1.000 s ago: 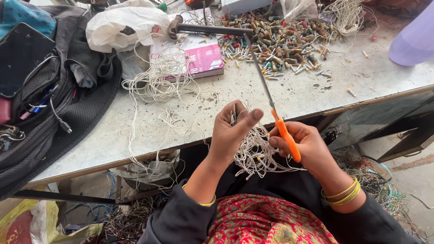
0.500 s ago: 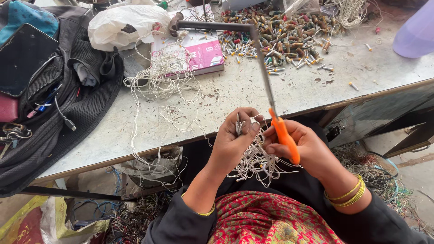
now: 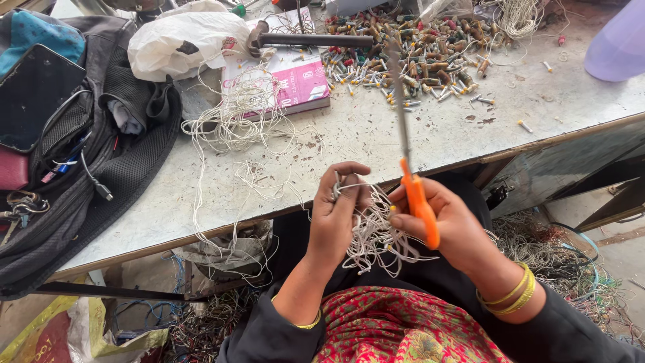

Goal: The person uses orange-handled scissors to cut white wires with small cylindrical components attached. The person repeatedly picks up wire strands, cuts them into short segments, and drops them onto a cluttered table surface.

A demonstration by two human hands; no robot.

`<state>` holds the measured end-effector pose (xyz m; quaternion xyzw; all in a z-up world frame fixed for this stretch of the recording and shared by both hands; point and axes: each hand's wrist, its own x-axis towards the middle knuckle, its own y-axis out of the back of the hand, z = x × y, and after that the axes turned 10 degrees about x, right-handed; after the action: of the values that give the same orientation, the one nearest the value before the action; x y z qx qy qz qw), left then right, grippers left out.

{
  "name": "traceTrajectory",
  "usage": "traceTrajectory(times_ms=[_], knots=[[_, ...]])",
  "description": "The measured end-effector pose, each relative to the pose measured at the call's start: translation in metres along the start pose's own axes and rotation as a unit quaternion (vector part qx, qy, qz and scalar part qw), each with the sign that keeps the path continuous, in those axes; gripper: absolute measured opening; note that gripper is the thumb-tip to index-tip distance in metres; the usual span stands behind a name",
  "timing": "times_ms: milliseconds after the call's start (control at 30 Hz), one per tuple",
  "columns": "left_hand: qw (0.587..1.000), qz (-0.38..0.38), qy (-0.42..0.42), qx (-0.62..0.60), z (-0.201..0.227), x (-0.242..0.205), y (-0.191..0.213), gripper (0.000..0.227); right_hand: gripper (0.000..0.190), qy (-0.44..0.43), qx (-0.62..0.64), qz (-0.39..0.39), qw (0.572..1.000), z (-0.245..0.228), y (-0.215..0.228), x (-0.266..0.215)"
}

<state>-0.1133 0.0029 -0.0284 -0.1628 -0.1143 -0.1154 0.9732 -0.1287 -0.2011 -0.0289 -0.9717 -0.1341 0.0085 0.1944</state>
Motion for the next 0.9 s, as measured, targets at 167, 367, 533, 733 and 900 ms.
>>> traceTrajectory(times_ms=[167,367,533,733,900], knots=[[0.995,-0.043,-0.015,0.094,0.010,-0.003,0.003,0.027,0.036,0.078,0.073,0.033,0.994,-0.017,0.004,-0.006],[0.972,-0.124,0.097,0.177,0.015,-0.008,-0.027,0.042,0.035,0.137,0.039,0.040,0.989,-0.029,0.002,-0.017],[0.978,-0.110,0.051,0.172,0.004,-0.001,-0.041,0.028,0.034,0.219,0.038,0.043,0.974,-0.027,0.000,-0.019],[0.976,-0.097,-0.051,0.188,0.005,0.020,-0.031,0.020,0.035,0.190,0.047,0.046,0.980,-0.026,0.021,-0.008],[0.941,-0.001,-0.096,0.324,0.035,0.081,0.015,0.026,0.056,0.060,-0.095,-0.047,0.993,-0.020,0.048,0.006]])
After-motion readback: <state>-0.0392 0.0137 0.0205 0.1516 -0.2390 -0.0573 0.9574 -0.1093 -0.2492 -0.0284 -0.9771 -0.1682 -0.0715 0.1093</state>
